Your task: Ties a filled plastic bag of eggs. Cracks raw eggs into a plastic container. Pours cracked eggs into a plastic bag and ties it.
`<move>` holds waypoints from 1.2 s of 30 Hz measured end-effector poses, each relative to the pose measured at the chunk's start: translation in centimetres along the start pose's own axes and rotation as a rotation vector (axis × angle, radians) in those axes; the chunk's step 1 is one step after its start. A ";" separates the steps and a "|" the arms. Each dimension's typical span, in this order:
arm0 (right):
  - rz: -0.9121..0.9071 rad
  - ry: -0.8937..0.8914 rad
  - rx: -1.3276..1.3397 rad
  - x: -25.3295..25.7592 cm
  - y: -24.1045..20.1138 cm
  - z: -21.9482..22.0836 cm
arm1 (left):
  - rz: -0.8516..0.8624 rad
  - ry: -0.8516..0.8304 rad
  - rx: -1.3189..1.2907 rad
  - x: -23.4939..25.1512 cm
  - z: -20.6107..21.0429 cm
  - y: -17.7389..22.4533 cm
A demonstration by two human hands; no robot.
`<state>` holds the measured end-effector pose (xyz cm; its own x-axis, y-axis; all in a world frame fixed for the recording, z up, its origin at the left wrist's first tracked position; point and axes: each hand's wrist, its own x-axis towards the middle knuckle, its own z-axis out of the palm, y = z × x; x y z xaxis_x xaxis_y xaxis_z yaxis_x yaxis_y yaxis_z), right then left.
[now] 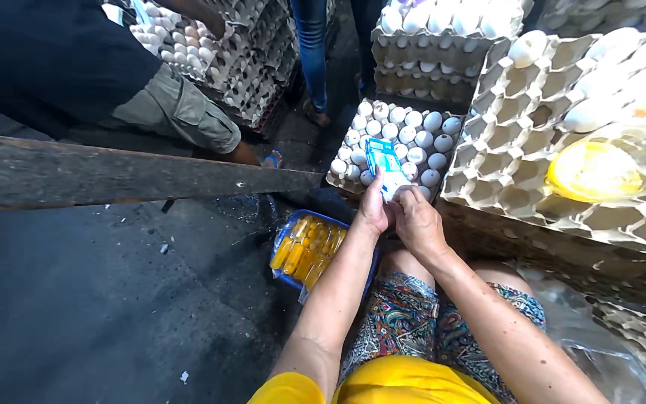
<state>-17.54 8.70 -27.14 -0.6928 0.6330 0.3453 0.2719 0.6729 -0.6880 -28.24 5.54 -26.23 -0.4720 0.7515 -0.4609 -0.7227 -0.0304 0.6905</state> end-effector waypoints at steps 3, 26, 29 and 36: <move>-0.081 0.039 -0.075 -1.1 -0.2 0.1 | -0.019 0.025 -0.021 0.5 -0.1 0.2; 0.013 0.059 -0.192 0.1 0.1 0.1 | -0.087 -0.056 0.158 -2.5 -1.4 -0.9; -0.031 0.039 -0.088 -0.3 0.4 0.3 | -0.083 0.030 0.136 -2.4 -1.5 -0.9; 0.141 -0.081 0.316 -1.2 0.9 -0.9 | -0.076 0.091 0.238 -2.3 -1.3 -0.6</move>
<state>-15.83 8.88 -27.59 -0.7175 0.6702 0.1899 0.1571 0.4212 -0.8933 -27.42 2.97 -26.33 -0.4719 0.6833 -0.5571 -0.6239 0.1877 0.7586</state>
